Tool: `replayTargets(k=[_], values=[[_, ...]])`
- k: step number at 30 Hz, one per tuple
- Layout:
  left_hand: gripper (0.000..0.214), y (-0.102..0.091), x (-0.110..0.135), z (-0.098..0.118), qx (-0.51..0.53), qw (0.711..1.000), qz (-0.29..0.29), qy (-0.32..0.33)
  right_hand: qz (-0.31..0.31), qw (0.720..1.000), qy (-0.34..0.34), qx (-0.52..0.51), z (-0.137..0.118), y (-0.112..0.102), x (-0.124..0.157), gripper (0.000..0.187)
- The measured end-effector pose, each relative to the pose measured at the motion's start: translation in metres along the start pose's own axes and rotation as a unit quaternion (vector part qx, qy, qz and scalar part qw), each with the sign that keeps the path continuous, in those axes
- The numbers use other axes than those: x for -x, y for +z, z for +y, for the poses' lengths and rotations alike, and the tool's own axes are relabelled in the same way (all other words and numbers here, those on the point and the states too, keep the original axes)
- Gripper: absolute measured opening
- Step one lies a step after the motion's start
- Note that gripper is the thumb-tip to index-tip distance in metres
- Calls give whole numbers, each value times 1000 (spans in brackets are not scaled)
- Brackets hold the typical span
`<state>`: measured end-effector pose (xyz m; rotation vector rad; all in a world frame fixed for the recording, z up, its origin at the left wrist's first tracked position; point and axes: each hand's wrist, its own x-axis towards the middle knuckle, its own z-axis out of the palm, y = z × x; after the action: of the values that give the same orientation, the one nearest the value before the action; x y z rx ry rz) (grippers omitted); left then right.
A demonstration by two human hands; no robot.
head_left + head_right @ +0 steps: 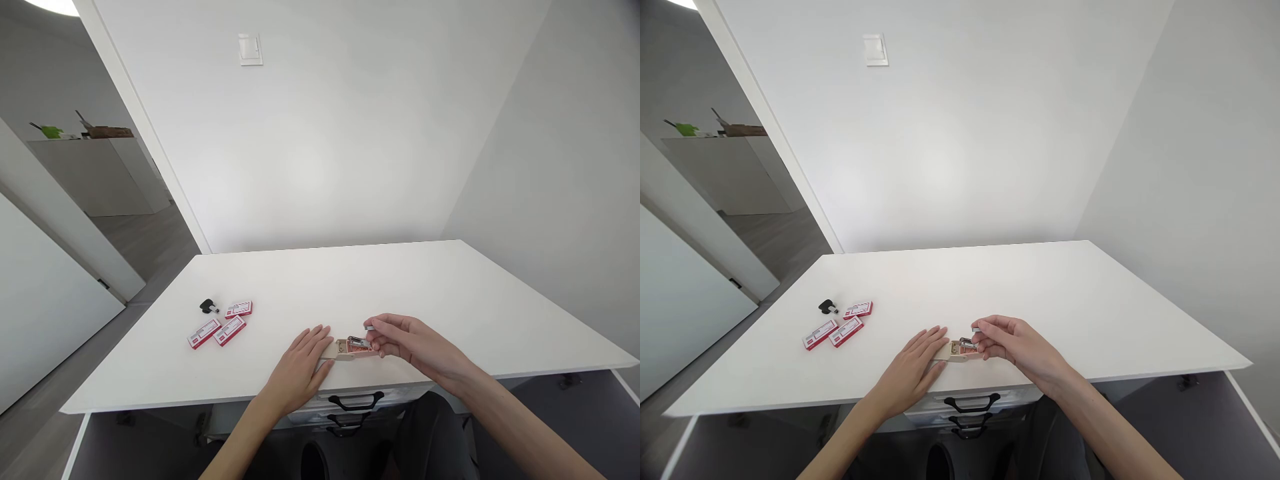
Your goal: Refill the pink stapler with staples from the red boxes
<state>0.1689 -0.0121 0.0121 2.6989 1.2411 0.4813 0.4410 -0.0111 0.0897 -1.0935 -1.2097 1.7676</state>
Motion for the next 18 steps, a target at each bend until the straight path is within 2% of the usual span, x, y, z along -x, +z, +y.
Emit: replayTargets(k=[4, 7, 15, 18], values=[[43, 1, 0, -1, 0, 1000, 9, 6, 33, 989, -45, 138, 1, -2, -3, 38], [44, 2, 0, -1, -2, 1000, 10, 5, 42, 982, -53, 177, 3, -3, -4, 38], [43, 2, 0, -2, -2, 1000, 7, 2, 50, 993, -19, 104, 6, 0, -3, 37], [43, 3, 0, -3, -1, 1000, 13, 3, 59, 995, -26, 76, 6, -1, -4, 37]])
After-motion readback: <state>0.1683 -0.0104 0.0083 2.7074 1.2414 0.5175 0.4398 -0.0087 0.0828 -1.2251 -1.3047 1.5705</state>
